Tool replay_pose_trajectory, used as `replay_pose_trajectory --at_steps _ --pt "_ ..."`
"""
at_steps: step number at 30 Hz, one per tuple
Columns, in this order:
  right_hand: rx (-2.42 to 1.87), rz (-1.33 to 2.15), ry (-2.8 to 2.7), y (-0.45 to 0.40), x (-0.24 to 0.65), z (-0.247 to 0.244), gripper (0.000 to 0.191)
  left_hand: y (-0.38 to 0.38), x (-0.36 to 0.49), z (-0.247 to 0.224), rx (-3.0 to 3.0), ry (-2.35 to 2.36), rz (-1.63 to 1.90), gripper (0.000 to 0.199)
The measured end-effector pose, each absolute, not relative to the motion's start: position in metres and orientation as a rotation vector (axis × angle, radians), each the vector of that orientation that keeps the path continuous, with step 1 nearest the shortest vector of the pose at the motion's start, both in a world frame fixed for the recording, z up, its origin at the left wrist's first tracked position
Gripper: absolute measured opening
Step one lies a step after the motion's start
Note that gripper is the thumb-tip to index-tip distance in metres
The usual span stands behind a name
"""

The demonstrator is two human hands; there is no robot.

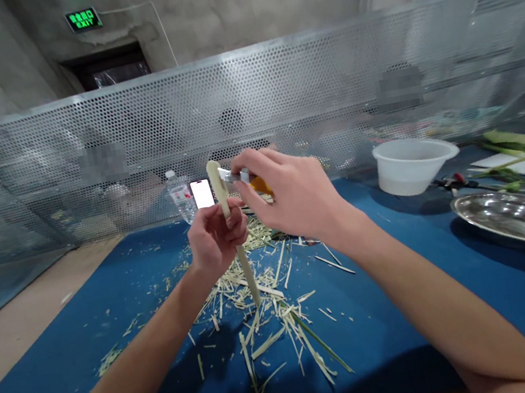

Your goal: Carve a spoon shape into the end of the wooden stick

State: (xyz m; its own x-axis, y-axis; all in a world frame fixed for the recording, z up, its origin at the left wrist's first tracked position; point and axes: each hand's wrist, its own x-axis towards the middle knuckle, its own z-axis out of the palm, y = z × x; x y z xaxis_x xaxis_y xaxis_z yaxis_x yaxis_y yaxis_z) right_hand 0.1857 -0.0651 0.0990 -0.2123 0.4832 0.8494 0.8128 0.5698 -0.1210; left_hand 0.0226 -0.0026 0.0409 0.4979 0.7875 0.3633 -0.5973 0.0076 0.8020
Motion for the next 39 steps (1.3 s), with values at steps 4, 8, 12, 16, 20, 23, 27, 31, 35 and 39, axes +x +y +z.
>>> replay_pose_trajectory --at_steps 4,8,12,16,20,23,27,31,35,39 --pt "-1.056 -0.446 -1.872 -0.0651 0.1852 0.0985 0.023 -0.0028 0.023 0.0404 1.12 0.206 1.098 0.032" --pt "-1.054 -0.449 -1.878 -0.0649 0.1854 0.0984 0.023 -0.0033 0.023 0.0406 1.12 0.202 1.093 0.032" --pt "-1.054 -0.46 -1.88 -0.0651 0.1851 0.0984 0.023 -0.0034 0.0223 0.0414 1.117 0.206 1.091 0.032" --pt "-1.062 -0.449 -1.889 -0.0659 0.1844 0.0989 0.024 -0.0041 0.0221 0.0424 1.117 0.219 1.1 0.032" --pt "-1.067 -0.438 -1.894 -0.0663 0.1846 0.0992 0.025 -0.0052 0.0225 0.0431 1.126 0.237 1.12 0.031" --pt "-1.064 -0.447 -1.893 -0.0662 0.1846 0.0991 0.025 -0.0058 0.0225 0.044 1.123 0.245 1.127 0.031" --pt "-1.065 -0.445 -1.9 -0.0662 0.1842 0.0992 0.025 -0.0067 0.0218 0.0458 1.129 0.258 1.132 0.03" --pt "-1.065 -0.442 -1.901 -0.0668 0.1837 0.0994 0.025 -0.0077 0.0212 0.047 1.131 0.263 1.134 0.03" --pt "-1.067 -0.439 -1.896 -0.0669 0.1832 0.0989 0.024 -0.0082 0.0211 0.0471 1.125 0.248 1.129 0.032" --pt "-1.059 -0.444 -1.906 -0.0662 0.1831 0.0977 0.025 -0.0077 0.0209 0.047 1.123 0.251 1.133 0.03"
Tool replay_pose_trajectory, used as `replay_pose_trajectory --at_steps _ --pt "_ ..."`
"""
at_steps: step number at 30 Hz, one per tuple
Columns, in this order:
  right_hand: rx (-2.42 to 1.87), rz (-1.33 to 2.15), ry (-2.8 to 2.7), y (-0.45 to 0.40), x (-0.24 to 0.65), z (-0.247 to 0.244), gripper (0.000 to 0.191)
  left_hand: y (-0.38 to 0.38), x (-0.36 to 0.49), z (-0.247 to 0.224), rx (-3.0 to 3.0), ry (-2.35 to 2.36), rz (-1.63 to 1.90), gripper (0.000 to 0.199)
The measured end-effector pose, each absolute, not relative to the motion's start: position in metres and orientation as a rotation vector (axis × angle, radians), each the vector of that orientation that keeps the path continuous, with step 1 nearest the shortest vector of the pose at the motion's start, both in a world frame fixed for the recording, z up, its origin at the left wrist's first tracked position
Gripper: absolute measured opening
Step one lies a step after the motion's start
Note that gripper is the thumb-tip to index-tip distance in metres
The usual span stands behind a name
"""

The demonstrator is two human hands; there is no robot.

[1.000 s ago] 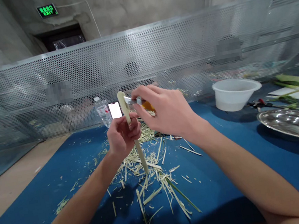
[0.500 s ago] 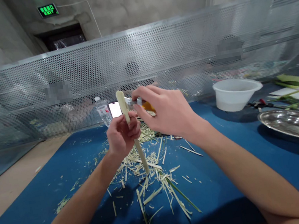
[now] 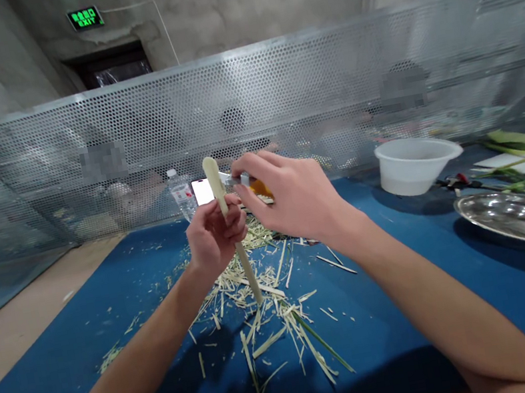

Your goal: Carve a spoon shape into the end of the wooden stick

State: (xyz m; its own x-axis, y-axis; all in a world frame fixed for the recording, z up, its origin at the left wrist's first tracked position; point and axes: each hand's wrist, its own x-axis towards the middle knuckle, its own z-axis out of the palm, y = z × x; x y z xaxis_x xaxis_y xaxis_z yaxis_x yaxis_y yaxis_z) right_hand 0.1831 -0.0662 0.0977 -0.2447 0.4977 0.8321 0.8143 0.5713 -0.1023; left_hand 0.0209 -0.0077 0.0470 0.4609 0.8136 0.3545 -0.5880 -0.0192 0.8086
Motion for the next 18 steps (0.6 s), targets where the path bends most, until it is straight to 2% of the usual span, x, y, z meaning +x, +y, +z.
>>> replay_pose_trajectory --at_steps 18 --pt "-1.1 -0.43 -1.922 -0.065 0.1826 0.0976 0.025 -0.0081 0.0218 0.0476 1.244 0.259 1.194 0.013"
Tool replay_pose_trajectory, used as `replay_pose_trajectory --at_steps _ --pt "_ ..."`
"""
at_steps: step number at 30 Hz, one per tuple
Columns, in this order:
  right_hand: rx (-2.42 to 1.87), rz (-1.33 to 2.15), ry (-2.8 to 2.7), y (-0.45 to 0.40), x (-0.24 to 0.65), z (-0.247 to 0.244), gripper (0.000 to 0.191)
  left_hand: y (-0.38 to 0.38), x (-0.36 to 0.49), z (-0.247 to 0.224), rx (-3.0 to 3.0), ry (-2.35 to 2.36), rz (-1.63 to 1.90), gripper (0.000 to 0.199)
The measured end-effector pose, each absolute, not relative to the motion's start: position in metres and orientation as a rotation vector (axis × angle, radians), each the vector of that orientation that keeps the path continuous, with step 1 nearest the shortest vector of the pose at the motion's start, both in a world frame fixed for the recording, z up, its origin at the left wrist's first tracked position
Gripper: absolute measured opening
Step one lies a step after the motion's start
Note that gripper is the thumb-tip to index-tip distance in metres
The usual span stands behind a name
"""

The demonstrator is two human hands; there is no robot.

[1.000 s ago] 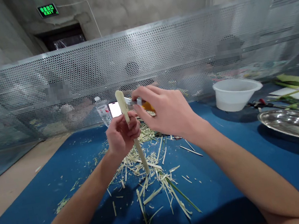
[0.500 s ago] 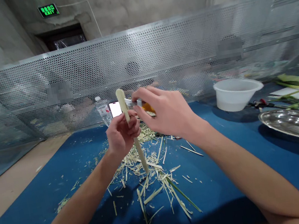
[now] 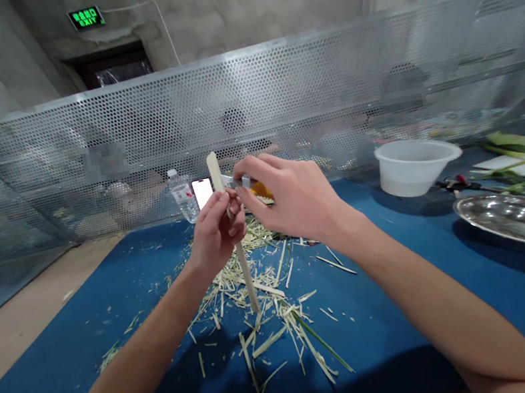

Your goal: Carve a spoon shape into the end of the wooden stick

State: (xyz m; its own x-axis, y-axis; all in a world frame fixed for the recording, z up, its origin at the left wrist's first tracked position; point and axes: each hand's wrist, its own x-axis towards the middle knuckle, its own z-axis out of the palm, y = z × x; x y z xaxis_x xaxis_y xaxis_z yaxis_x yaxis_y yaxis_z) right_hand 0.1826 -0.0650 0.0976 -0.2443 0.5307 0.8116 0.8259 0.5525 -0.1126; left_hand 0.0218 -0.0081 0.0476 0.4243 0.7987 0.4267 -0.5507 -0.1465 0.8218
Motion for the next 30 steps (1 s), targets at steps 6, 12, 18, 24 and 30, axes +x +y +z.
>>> replay_pose_trajectory --at_steps 6,12,18,24,30 --pt "-1.103 -0.446 -1.896 -0.063 0.183 0.097 0.024 -0.014 0.023 0.053 1.22 0.301 1.136 0.014" --pt "-1.109 -0.42 -1.927 -0.062 0.184 0.096 0.025 -0.021 0.025 0.059 1.261 0.281 1.098 0.02" --pt "-1.034 -0.366 -2.134 -0.055 0.192 0.094 0.033 -0.02 0.024 0.058 1.332 0.316 1.149 0.02" --pt "-1.04 -0.336 -2.222 -0.049 0.193 0.09 0.034 -0.015 0.024 0.054 1.377 0.355 1.206 0.019" --pt "-1.106 -0.366 -2.149 -0.04 0.194 0.086 0.031 -0.015 0.025 0.057 1.343 0.453 1.128 0.018"
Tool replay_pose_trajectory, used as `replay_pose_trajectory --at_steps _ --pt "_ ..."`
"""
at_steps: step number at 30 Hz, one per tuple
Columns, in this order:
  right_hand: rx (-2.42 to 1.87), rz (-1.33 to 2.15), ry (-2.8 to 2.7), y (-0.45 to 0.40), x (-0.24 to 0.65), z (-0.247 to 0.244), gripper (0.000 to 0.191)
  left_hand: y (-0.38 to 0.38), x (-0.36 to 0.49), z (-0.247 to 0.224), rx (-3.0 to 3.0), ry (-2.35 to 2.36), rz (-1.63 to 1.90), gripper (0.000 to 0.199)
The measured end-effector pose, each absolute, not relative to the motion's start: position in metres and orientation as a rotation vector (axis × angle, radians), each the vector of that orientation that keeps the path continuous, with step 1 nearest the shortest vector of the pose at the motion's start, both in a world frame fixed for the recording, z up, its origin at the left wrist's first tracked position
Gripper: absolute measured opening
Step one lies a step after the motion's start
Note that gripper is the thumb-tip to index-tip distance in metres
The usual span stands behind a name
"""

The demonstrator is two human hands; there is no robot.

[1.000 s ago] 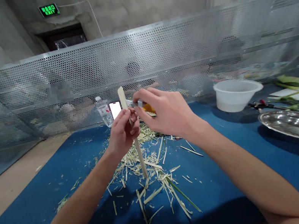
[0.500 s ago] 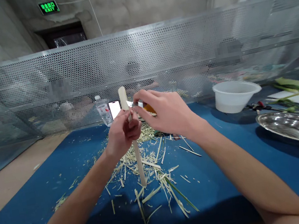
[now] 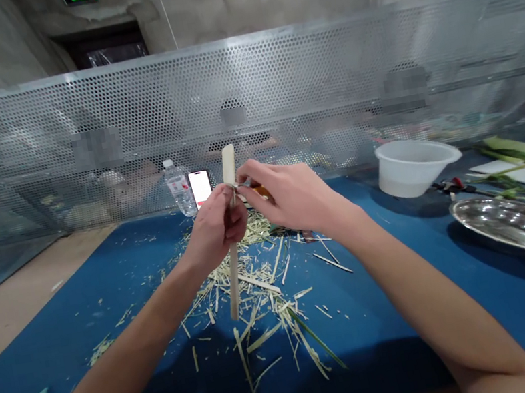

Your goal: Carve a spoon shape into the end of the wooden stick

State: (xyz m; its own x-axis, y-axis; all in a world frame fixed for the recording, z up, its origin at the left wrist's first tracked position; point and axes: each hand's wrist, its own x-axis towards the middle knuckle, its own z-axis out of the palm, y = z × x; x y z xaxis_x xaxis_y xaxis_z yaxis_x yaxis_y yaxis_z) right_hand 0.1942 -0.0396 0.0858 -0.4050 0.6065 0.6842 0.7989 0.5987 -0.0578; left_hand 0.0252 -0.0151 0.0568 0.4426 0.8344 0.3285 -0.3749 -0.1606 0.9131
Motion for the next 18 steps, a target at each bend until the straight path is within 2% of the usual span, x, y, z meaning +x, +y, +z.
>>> replay_pose_trajectory --at_steps 5,12,18 --pt "-1.142 -0.328 -2.177 -0.013 0.189 0.061 0.031 -0.006 0.028 0.049 1.195 0.654 1.011 0.021" --pt "-1.395 -0.371 -2.326 0.015 0.176 -0.036 0.046 0.026 0.026 -0.033 1.229 0.894 0.904 0.029" --pt "-1.393 -0.349 -2.432 0.018 0.181 -0.079 0.047 0.046 0.008 -0.057 1.476 1.05 0.75 0.018"
